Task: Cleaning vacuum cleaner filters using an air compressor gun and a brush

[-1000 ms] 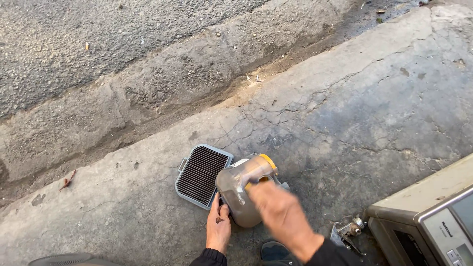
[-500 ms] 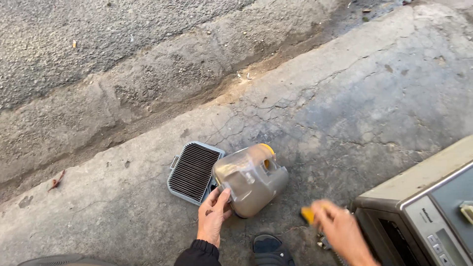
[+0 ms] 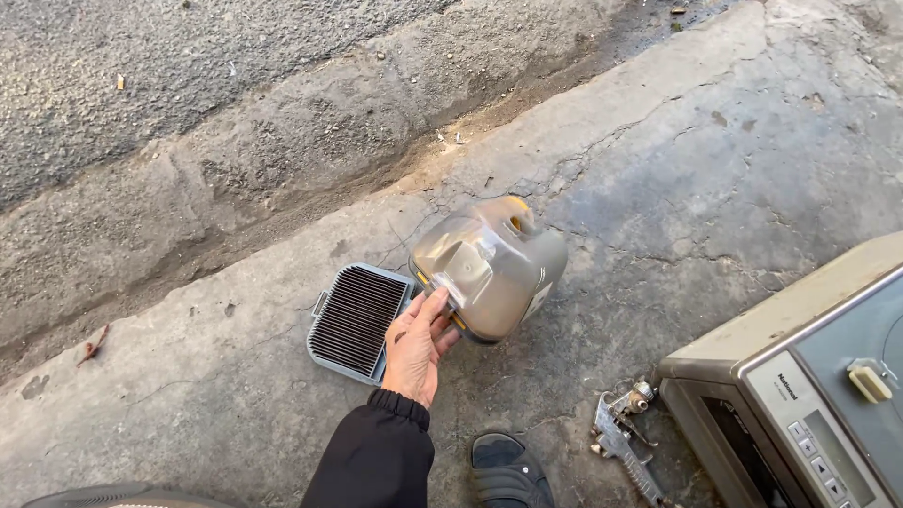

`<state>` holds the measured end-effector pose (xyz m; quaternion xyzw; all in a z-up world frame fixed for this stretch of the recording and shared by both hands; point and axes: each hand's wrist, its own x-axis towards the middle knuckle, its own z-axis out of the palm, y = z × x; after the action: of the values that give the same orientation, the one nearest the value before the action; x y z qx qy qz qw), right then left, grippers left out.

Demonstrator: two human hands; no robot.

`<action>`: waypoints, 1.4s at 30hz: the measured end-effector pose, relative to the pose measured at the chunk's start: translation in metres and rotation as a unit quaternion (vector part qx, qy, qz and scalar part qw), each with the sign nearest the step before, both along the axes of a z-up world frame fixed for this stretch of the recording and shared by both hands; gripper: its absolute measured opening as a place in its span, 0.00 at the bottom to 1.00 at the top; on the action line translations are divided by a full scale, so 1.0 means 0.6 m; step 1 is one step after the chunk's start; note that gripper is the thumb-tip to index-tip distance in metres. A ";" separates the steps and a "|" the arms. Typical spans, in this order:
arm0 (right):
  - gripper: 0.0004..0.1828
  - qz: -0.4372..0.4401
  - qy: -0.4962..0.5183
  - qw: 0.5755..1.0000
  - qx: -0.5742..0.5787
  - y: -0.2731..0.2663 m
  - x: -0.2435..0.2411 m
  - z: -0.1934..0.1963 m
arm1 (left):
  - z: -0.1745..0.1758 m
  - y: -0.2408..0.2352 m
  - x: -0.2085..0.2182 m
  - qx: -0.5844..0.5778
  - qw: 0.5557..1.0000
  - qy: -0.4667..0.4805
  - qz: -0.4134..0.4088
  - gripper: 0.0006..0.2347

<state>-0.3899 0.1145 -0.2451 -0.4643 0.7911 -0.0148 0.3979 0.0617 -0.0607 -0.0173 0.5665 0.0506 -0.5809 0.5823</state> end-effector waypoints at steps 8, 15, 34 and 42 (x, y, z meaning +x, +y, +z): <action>0.37 0.126 0.258 0.953 -0.095 -0.062 -0.020 0.001 | -0.186 0.034 -0.064 -0.034 0.988 0.153 -0.004 0.18; 0.64 0.246 0.377 0.891 -0.064 -0.109 0.029 0.007 | -0.145 0.031 -0.075 0.021 0.989 0.147 0.005 0.28; 0.33 -0.351 -0.530 0.763 0.119 -0.118 -0.015 0.120 | -0.073 0.056 -0.062 -0.098 0.775 -0.601 -0.165 0.28; 0.19 -0.194 -0.370 0.900 0.121 -0.128 0.170 0.304 | -0.020 0.077 -0.099 0.064 0.998 -0.005 -0.012 0.17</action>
<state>-0.2881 0.0375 -0.0626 -0.2108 0.6570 -0.1663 0.7045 0.0026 -0.0148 -0.0296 0.6061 0.0780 -0.5808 0.5378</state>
